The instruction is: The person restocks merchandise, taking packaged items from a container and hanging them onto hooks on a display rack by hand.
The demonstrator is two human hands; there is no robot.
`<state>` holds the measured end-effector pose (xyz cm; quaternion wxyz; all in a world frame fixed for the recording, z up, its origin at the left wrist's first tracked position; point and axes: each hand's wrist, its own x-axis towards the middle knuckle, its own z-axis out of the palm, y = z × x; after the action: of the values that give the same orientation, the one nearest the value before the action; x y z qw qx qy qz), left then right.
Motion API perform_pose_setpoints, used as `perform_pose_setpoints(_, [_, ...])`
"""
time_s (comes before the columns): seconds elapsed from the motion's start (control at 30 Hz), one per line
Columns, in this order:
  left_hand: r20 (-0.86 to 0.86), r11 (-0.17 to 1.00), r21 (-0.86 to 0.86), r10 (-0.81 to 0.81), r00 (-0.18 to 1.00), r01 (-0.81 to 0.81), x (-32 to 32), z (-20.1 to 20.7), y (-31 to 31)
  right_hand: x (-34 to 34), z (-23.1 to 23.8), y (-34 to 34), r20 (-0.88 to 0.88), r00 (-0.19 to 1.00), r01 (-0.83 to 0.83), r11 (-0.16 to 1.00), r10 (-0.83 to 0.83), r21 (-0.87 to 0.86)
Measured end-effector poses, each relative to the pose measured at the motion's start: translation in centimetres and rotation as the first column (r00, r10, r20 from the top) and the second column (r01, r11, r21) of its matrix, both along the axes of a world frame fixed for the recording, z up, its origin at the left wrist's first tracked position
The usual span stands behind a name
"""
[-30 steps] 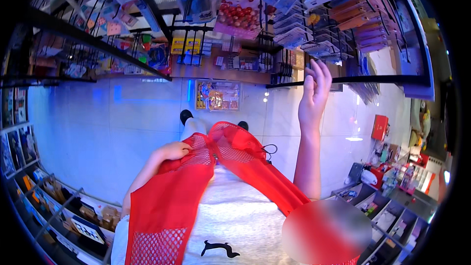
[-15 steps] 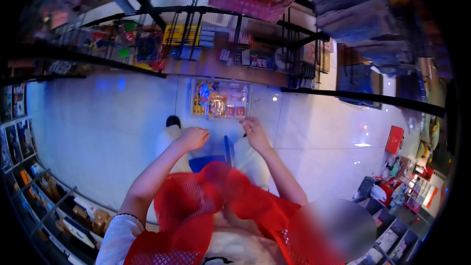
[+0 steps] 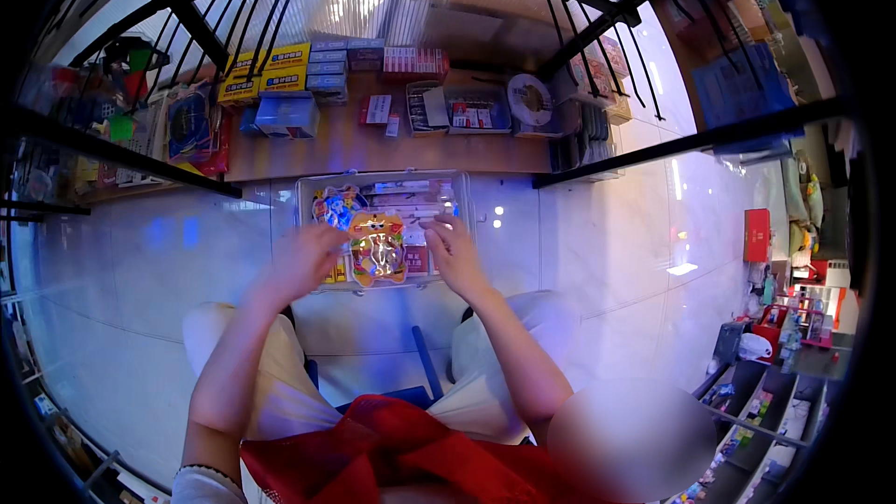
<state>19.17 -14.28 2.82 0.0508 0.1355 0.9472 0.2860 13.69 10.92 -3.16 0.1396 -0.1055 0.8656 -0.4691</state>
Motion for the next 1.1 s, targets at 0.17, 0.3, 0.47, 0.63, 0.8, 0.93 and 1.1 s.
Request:
perform_pose_setpoints(0.17, [0.004, 0.984, 0.047, 0.174, 0.985, -0.174, 2.9, 4.1, -0.9, 1.7, -0.4, -0.4, -0.106, 0.994, -0.018, 0.99, 0.003, -0.141])
perform_pose_setpoints(0.3, [-0.041, 0.976, 0.043, 0.215, 0.976, -0.214, 6.4, 4.6, -1.4, 5.4, -1.6, -2.0, -0.052, 0.999, -0.021, 0.99, 0.014, -0.142])
perform_pose_setpoints(0.47, [-0.297, 0.98, 0.016, 0.193, 0.935, -0.197, 8.3, 5.2, -2.2, 7.7, -1.6, -0.6, 0.046, 0.999, -0.012, 0.967, 0.025, -0.255])
perform_pose_setpoints(0.63, [-0.248, 0.914, 0.297, 0.355, 0.901, -0.278, 8.6, 6.3, -2.0, 1.6, 17.8, -0.4, -0.058, 0.966, 0.158, 0.756, -0.251, -0.635])
perform_pose_setpoints(0.8, [-0.256, 0.956, 0.178, 0.273, 0.927, -0.233, 3.8, 3.0, 0.6, -4.1, 18.9, 1.7, -0.156, 0.922, 0.17, 0.732, -0.355, -0.66])
perform_pose_setpoints(0.93, [-0.119, 0.971, 0.191, 0.166, 0.979, -0.142, -1.3, 0.6, 1.6, -6.7, 14.3, 0.5, -0.169, 0.905, 0.199, 0.741, -0.39, -0.641])
perform_pose_setpoints(1.1, [-0.092, 0.995, 0.055, 0.093, 0.991, -0.088, -7.4, -1.0, 2.9, -11.7, 16.6, 6.9, -0.751, 0.486, 0.281, 0.894, -0.447, -0.349])
